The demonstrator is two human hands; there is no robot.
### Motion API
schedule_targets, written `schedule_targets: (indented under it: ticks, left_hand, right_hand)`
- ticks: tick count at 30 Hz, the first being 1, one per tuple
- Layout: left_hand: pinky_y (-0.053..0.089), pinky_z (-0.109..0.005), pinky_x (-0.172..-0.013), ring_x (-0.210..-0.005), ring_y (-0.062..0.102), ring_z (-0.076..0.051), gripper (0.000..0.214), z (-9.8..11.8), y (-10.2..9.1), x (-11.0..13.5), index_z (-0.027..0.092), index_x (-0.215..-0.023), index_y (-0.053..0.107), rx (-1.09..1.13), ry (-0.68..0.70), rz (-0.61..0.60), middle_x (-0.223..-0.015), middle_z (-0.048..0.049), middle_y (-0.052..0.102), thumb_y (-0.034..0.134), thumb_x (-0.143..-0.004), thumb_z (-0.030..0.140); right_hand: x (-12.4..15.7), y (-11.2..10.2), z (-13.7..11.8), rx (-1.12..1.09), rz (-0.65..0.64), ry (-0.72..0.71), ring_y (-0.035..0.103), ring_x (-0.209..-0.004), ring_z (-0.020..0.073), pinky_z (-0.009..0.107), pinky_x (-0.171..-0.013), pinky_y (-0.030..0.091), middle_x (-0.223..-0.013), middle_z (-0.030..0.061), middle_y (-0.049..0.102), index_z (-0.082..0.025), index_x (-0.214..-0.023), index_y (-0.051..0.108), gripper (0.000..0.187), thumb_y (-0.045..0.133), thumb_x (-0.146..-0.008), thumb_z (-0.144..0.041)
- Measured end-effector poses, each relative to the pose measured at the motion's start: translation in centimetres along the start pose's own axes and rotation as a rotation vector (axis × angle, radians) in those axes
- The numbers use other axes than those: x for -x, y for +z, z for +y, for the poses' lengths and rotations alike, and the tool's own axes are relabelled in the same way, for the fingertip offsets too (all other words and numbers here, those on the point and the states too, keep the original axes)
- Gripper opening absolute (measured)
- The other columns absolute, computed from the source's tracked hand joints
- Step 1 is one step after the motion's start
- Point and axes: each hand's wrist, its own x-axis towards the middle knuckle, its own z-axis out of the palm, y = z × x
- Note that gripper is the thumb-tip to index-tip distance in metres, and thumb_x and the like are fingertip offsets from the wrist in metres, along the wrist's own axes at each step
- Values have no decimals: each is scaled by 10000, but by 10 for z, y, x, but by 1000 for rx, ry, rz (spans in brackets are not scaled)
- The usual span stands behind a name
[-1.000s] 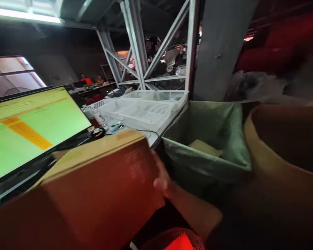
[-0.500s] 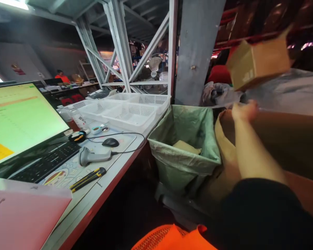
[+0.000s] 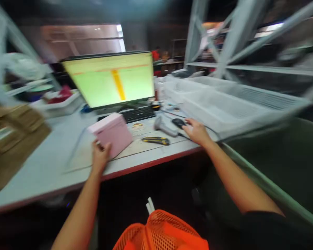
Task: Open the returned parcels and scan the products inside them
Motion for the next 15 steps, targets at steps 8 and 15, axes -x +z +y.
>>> schedule_targets:
  ticks: [8, 15]
  left_hand:
    - [550, -385, -915, -1069, 685, -267, 673, -83, -8, 35, 236, -1226, 479, 323, -530, 171, -1179, -82, 700, 851, -731, 500]
    - [544, -372, -868, -1064, 685, -278, 643, -75, -11, 33, 240, -1204, 469, 351, -564, 137, -1191, -84, 707, 836, -747, 506]
  right_hand:
    - [-47, 91, -37, 347, -361, 126, 616, -1247, 419, 507, -1021, 483, -1356, 253, 644, -76, -1553, 441, 750, 554, -943, -498]
    - [-66, 98, -86, 498, -442, 98, 685, -1073, 416, 467, -850, 526, -1158, 260, 712, -76, -1304, 616, 514, 524, -886, -360]
